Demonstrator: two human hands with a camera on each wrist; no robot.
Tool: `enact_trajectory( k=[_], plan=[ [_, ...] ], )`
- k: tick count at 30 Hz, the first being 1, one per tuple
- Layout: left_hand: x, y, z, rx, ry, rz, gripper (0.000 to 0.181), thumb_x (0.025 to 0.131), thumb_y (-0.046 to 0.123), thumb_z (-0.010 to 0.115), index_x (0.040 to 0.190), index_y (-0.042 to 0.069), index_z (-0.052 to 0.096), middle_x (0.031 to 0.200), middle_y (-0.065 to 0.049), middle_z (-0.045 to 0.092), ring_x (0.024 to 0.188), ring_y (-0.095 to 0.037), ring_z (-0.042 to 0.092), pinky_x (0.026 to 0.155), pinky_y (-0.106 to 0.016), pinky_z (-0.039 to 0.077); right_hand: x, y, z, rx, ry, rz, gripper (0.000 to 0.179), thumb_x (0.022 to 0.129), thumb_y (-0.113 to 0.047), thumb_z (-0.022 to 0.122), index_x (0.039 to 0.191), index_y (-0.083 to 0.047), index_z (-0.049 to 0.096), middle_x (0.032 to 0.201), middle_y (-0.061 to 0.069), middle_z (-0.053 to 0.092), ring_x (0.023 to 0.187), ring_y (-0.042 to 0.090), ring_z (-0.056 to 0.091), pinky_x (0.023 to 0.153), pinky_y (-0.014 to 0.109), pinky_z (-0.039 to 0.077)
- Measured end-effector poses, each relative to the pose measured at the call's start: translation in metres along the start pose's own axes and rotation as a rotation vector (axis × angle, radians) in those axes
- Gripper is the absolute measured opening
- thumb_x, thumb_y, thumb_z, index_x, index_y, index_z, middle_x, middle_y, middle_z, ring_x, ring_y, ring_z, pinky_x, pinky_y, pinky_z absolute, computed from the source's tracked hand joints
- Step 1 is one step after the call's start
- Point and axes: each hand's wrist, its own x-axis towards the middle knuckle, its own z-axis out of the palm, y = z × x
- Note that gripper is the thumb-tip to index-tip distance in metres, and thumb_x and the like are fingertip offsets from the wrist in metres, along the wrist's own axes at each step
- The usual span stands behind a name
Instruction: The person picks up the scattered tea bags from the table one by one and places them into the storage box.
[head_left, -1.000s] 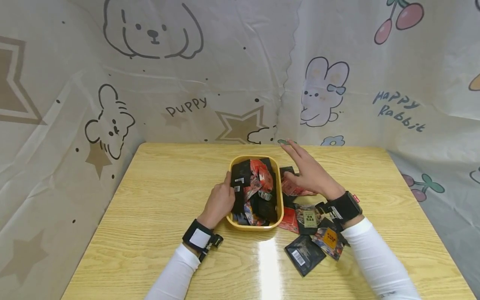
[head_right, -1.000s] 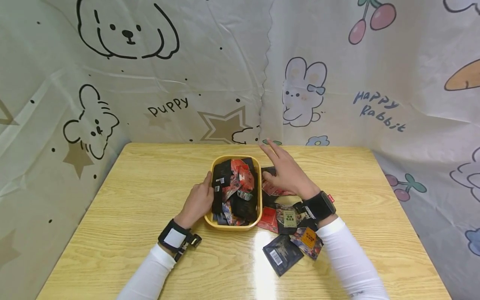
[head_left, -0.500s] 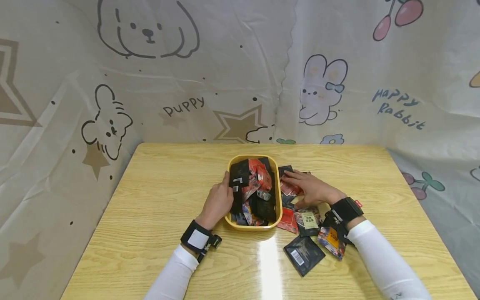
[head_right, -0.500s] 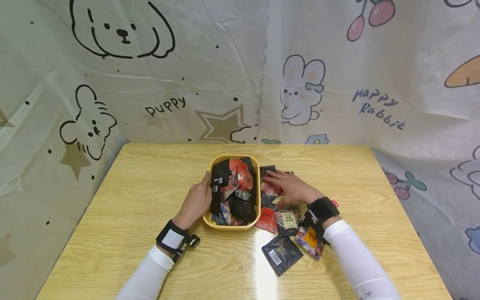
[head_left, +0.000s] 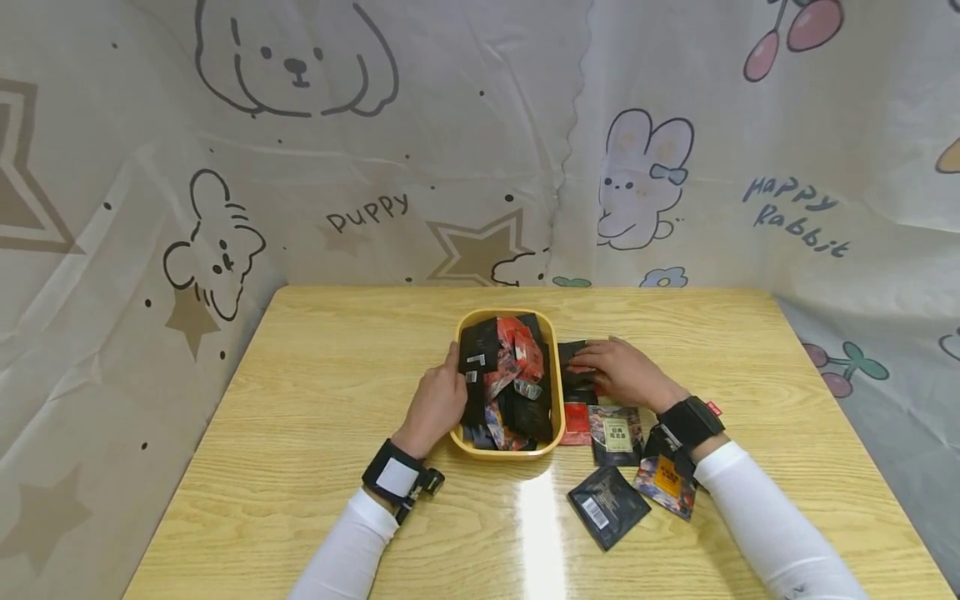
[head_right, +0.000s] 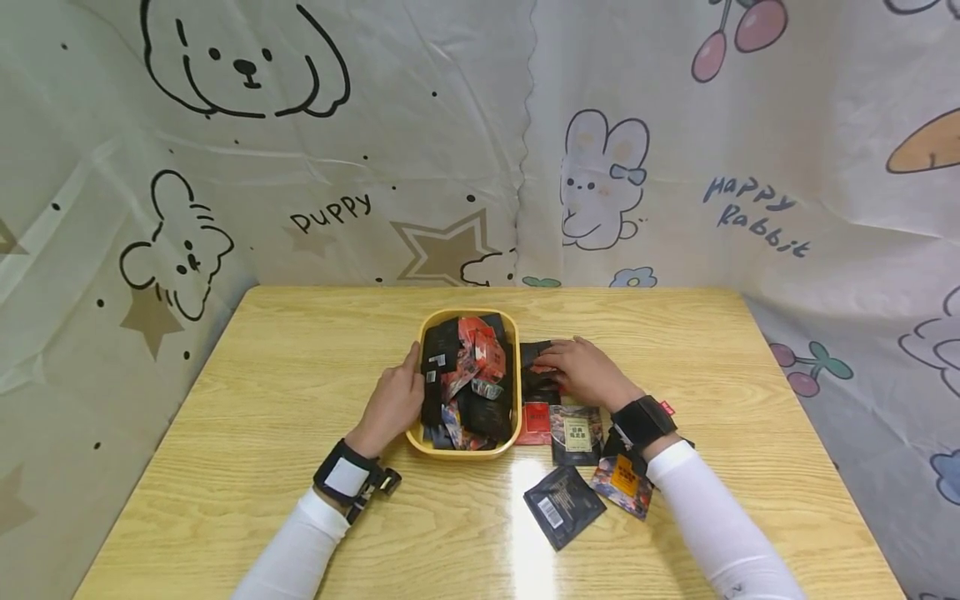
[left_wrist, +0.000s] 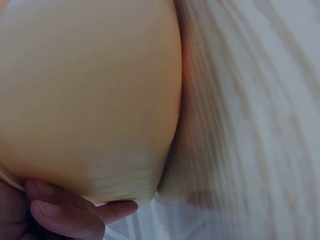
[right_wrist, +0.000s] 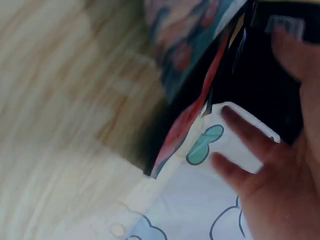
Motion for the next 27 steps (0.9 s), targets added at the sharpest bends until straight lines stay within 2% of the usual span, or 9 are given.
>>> enact_trajectory(
  k=[3,6,9,13,17,21,27],
  plan=[
    [-0.001,-0.001,0.001,-0.003,-0.003,-0.004,0.054,0.096,0.007,0.045,0.147,-0.009,0.033,0.088,-0.024,0.066,0.061,-0.019,0.055,0.052,-0.035,0.045,-0.002,-0.003,-0.007,0.027,0.054,0.080,0.031,0.094,-0.006,0.061,0.124,-0.012,0.066,0.116,0.007,0.068,0.103,0.026,0.064,0.092,0.050,0.047],
    [-0.001,-0.001,0.001,-0.004,-0.009,-0.014,0.054,0.097,0.007,0.045,0.147,-0.008,0.032,0.084,-0.021,0.064,0.058,-0.018,0.053,0.050,-0.032,0.043,-0.003,-0.006,-0.018,0.057,0.139,0.141,0.034,0.097,-0.006,0.056,0.131,-0.010,0.061,0.120,0.010,0.067,0.100,0.027,0.066,0.082,0.045,0.052],
    [-0.002,-0.002,0.000,-0.011,-0.015,-0.029,0.054,0.097,0.008,0.045,0.148,-0.008,0.032,0.076,-0.016,0.061,0.056,-0.017,0.052,0.048,-0.030,0.040,0.000,-0.013,-0.034,0.091,0.260,0.134,0.037,0.099,-0.004,0.052,0.136,-0.008,0.056,0.127,0.014,0.063,0.105,0.031,0.064,0.085,0.046,0.051],
    [-0.002,-0.003,0.000,-0.024,-0.017,-0.039,0.054,0.098,0.008,0.045,0.148,-0.007,0.031,0.069,-0.011,0.056,0.053,-0.017,0.050,0.046,-0.029,0.039,0.011,-0.026,-0.056,0.109,0.408,0.069,0.041,0.099,-0.003,0.051,0.140,-0.007,0.052,0.133,0.015,0.058,0.115,0.033,0.059,0.092,0.045,0.048],
    [-0.002,-0.003,0.000,-0.027,-0.008,-0.036,0.054,0.097,0.008,0.045,0.148,-0.007,0.032,0.077,-0.018,0.062,0.055,-0.017,0.052,0.047,-0.030,0.040,0.026,-0.046,-0.075,0.130,0.490,-0.004,0.043,0.097,0.000,0.053,0.140,-0.008,0.053,0.137,0.014,0.055,0.120,0.032,0.056,0.096,0.043,0.046],
    [-0.002,-0.002,-0.001,-0.026,-0.001,-0.030,0.055,0.097,0.008,0.046,0.147,-0.008,0.032,0.091,-0.026,0.066,0.060,-0.019,0.055,0.051,-0.033,0.044,0.040,-0.073,-0.086,0.173,0.510,-0.098,0.045,0.095,0.004,0.055,0.139,-0.006,0.053,0.139,0.017,0.053,0.124,0.033,0.052,0.100,0.042,0.043],
    [-0.001,0.000,-0.001,-0.019,0.003,-0.021,0.055,0.096,0.007,0.046,0.148,-0.007,0.033,0.098,-0.028,0.066,0.065,-0.020,0.058,0.056,-0.036,0.047,0.050,-0.110,-0.086,0.180,0.492,-0.255,0.051,0.092,0.010,0.051,0.140,-0.006,0.052,0.141,0.017,0.050,0.129,0.031,0.048,0.103,0.040,0.040]
  ],
)
